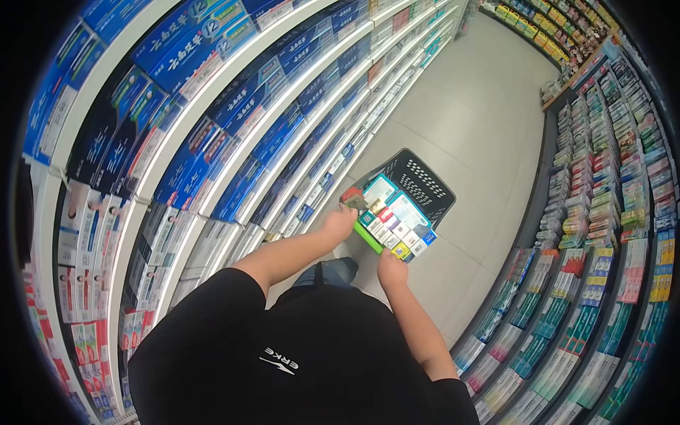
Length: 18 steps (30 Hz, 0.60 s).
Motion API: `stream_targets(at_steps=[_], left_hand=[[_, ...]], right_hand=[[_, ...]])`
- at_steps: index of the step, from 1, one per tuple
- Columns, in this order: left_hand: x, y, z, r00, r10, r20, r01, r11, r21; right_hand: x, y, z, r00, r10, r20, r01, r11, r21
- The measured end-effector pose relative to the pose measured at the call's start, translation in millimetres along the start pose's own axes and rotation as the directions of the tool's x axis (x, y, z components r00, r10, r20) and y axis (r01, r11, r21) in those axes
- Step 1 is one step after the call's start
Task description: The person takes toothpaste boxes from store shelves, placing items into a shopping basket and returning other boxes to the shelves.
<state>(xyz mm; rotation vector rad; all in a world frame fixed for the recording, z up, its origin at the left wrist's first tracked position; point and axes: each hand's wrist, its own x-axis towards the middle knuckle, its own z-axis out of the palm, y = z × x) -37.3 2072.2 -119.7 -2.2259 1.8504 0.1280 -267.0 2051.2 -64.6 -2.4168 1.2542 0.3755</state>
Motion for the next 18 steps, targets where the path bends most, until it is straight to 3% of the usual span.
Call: stream_targets(at_steps=[5, 11, 18], left_hand=[[41.4, 10.3, -32.8, 0.996, 0.057, 0.065, -0.055, 0.998, -0.039], [104.4, 26.6, -25.0, 0.983, 0.136, 0.12, -0.137, 0.991, 0.001], [150.5, 38.0, -53.0, 0.988, 0.148, 0.035, -0.146, 0.987, -0.063]], right_hand=[[24.7, 18.2, -30.1, 0.994, 0.106, 0.005, -0.106, 0.994, 0.027], [59.5, 56.6, -45.3, 0.99, 0.139, -0.002, -0.139, 0.99, 0.009], [101.6, 93.6, -74.7, 0.976, 0.214, 0.049, -0.214, 0.977, -0.004]])
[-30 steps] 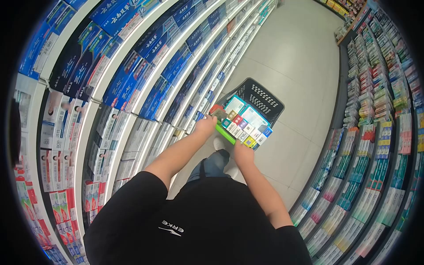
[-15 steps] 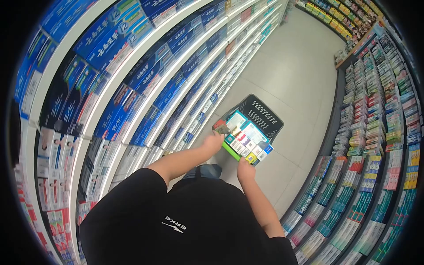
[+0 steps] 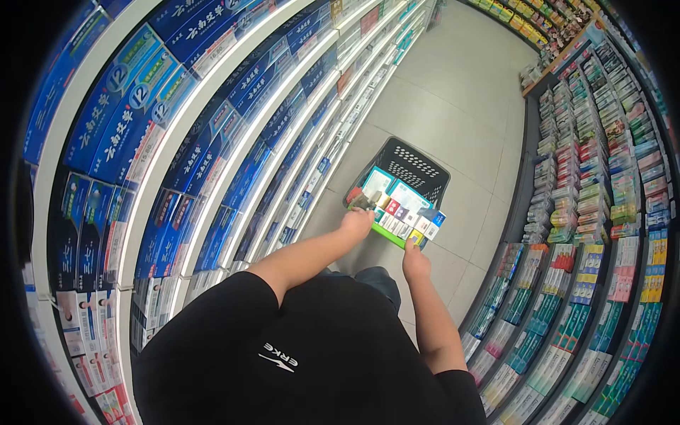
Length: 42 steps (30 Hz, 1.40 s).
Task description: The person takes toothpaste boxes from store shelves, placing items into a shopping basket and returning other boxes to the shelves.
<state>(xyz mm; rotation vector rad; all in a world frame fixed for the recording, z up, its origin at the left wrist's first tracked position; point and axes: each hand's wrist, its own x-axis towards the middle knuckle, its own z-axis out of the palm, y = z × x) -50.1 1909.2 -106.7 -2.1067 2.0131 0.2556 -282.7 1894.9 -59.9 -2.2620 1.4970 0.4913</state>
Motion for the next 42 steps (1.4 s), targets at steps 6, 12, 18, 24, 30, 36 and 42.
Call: stream_targets(at_steps=[6, 12, 18, 24, 30, 36, 42], left_hand=[[38.3, 5.4, -16.3, 0.998, -0.002, 0.069, 0.007, 0.998, -0.069], [70.9, 1.7, -28.6, 0.999, 0.014, 0.05, -0.01, 0.996, -0.09], [109.2, -26.0, -67.1, 0.977, 0.078, 0.2, -0.028, 0.97, -0.24], [123.4, -125.9, -192.9, 0.957, -0.197, -0.215, 0.124, 0.942, -0.311], [121.2, -270.0, -311.5, 0.521, -0.267, -0.811, 0.68, 0.704, 0.205], [123.8, -306.9, -342.0, 0.482, -0.804, -0.349, 0.793, 0.57, -0.216], [133.5, -315.9, -324.4, 0.414, -0.803, -0.429, 0.824, 0.53, -0.198]], right_hand=[[36.2, 21.3, -18.8, 1.0, 0.001, -0.008, -0.001, 1.0, -0.011], [68.7, 40.1, -34.9, 0.996, -0.08, -0.042, 0.079, 0.996, -0.046], [100.2, 44.2, -72.1, 0.989, -0.147, 0.024, 0.148, 0.987, -0.06], [145.6, 70.3, -98.3, 0.938, -0.297, 0.177, 0.315, 0.946, -0.083], [197.7, 84.8, -120.7, 0.807, -0.457, 0.375, 0.525, 0.845, -0.1], [250.1, 104.6, -129.7, 0.559, -0.568, 0.604, 0.718, 0.695, -0.01], [273.5, 160.4, -162.3, 0.951, -0.302, 0.069, 0.276, 0.927, 0.253]])
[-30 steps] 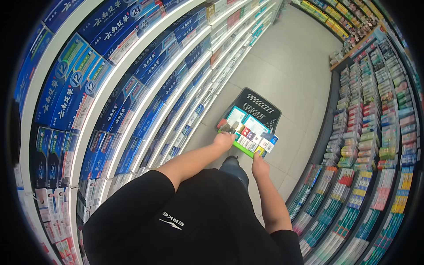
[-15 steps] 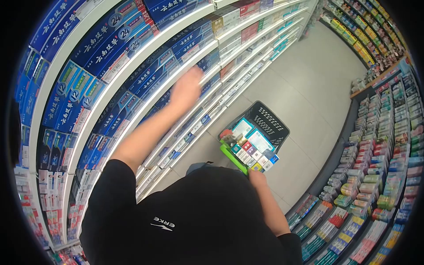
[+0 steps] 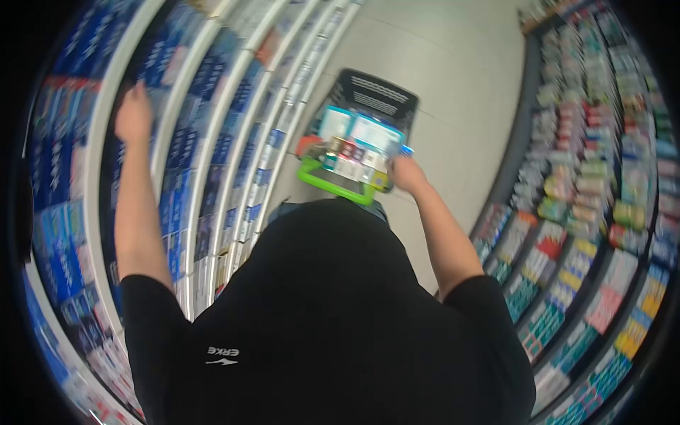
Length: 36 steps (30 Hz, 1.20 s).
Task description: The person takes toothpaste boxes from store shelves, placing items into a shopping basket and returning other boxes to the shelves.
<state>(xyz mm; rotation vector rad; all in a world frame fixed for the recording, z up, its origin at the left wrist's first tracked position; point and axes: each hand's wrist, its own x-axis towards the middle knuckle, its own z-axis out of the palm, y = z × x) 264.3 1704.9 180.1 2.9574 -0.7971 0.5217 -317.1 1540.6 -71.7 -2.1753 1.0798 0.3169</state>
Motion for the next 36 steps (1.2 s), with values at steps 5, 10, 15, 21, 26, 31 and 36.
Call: stream_targets(at_steps=[5, 10, 15, 21, 26, 31, 36], left_hand=[[4.9, -1.9, 8.4, 0.999, -0.03, -0.035, 0.034, 0.995, 0.096], [5.5, -6.2, 13.8, 0.996, 0.047, -0.079, -0.038, 0.993, 0.115], [3.6, -21.7, 24.3, 0.966, 0.223, -0.132, -0.216, 0.974, 0.068], [-2.8, -3.0, 3.1, 1.0, -0.003, -0.007, 0.003, 0.999, -0.04], [-1.4, -10.8, 30.7, 0.908, 0.125, -0.4, -0.107, 0.992, 0.066], [-6.4, 0.3, 11.3, 0.974, 0.036, -0.224, -0.034, 0.999, 0.012], [-14.6, -8.2, -22.6, 0.992, 0.119, -0.028, -0.122, 0.953, -0.276]], right_hand=[[19.5, 48.1, -3.4, 0.844, 0.355, -0.403, -0.279, 0.931, 0.236], [50.9, 49.8, 31.3, 0.85, 0.486, -0.201, -0.458, 0.872, 0.171], [75.7, 75.1, 78.4, 0.851, 0.494, -0.175, -0.427, 0.847, 0.316], [84.7, 74.4, 74.9, 0.835, 0.493, -0.246, -0.464, 0.87, 0.167], [70.1, 51.1, 39.6, 0.773, 0.453, -0.444, -0.398, 0.891, 0.216], [40.6, 3.5, -14.9, 0.653, 0.396, -0.646, -0.212, 0.914, 0.347], [23.2, -64.9, -65.1, 0.687, 0.424, -0.59, 0.305, 0.568, 0.764]])
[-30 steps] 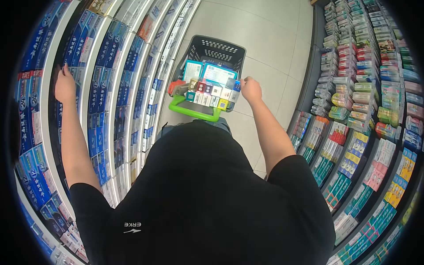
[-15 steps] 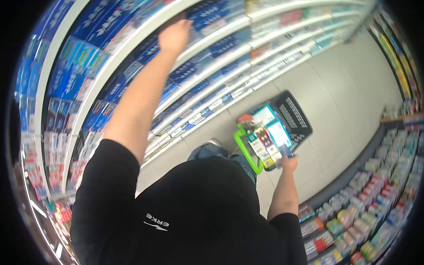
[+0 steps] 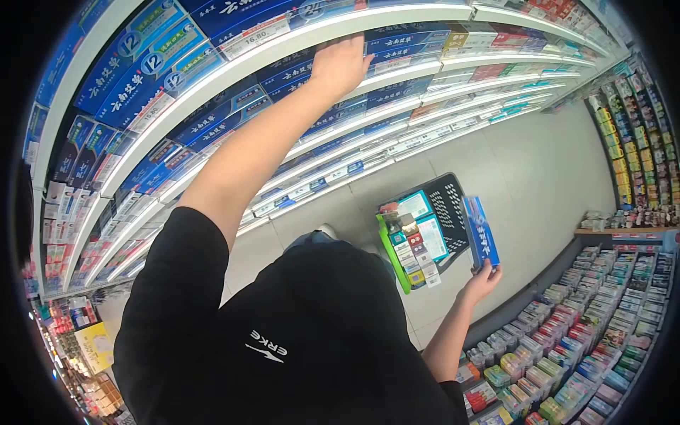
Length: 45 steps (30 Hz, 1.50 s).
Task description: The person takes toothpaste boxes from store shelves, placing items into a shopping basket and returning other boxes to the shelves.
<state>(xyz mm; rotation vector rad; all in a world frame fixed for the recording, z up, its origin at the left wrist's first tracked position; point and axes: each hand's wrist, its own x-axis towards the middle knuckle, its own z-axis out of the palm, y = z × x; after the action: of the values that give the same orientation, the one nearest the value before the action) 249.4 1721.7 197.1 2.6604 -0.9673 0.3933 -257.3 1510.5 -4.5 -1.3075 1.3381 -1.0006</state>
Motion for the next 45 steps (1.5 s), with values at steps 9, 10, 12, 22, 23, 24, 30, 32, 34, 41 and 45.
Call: stream_targets(at_steps=[9, 10, 12, 22, 23, 24, 30, 32, 34, 41, 45], left_hand=[[-106.6, -71.8, -37.7, 0.914, 0.242, -0.326, -0.218, 0.97, 0.108], [-117.8, -87.8, -46.8, 0.94, 0.146, -0.309, -0.123, 0.988, 0.092], [-137.8, -121.4, -66.7, 0.963, 0.008, -0.271, 0.017, 0.996, 0.092], [-142.1, -150.2, -70.8, 0.955, 0.022, -0.295, 0.06, 0.962, 0.265], [-137.4, -150.0, -68.0, 0.956, 0.018, -0.293, 0.066, 0.96, 0.273], [-133.8, -148.4, -66.3, 0.958, 0.015, -0.287, 0.068, 0.958, 0.279], [-124.6, -142.8, -61.2, 0.975, -0.068, -0.21, 0.132, 0.942, 0.308], [-125.2, -143.6, -61.2, 0.974, -0.069, -0.217, 0.135, 0.943, 0.306], [-125.1, -146.4, -57.6, 0.972, -0.07, -0.224, 0.134, 0.949, 0.285], [-127.3, -129.8, -67.4, 0.971, -0.233, -0.048, 0.238, 0.951, 0.196], [-155.6, -113.0, -87.0, 0.964, 0.003, -0.264, -0.047, 0.986, -0.16]], right_hand=[[-86.0, -161.8, 80.7, 0.89, 0.042, 0.454, -0.315, 0.777, 0.545], [-92.8, -166.4, 82.7, 0.86, 0.02, 0.51, -0.352, 0.746, 0.565], [-113.2, -180.5, 91.6, 0.84, 0.044, 0.54, -0.399, 0.724, 0.562], [-132.6, -202.9, 132.6, 0.69, 0.0, 0.724, -0.459, 0.773, 0.437], [-134.1, -205.3, 138.1, 0.68, -0.011, 0.733, -0.459, 0.773, 0.438], [-134.8, -206.4, 141.8, 0.673, -0.018, 0.74, -0.459, 0.774, 0.436], [-131.8, -195.8, 155.7, 0.614, -0.007, 0.789, -0.473, 0.797, 0.376], [-134.8, -192.1, 160.4, 0.632, 0.03, 0.774, -0.477, 0.803, 0.358], [-136.8, -190.0, 163.7, 0.632, 0.054, 0.773, -0.485, 0.806, 0.34], [-164.5, -209.3, 172.2, 0.597, -0.206, 0.775, -0.152, 0.92, 0.362], [-171.0, -213.0, 164.1, 0.509, -0.453, 0.732, 0.158, 0.885, 0.438]])
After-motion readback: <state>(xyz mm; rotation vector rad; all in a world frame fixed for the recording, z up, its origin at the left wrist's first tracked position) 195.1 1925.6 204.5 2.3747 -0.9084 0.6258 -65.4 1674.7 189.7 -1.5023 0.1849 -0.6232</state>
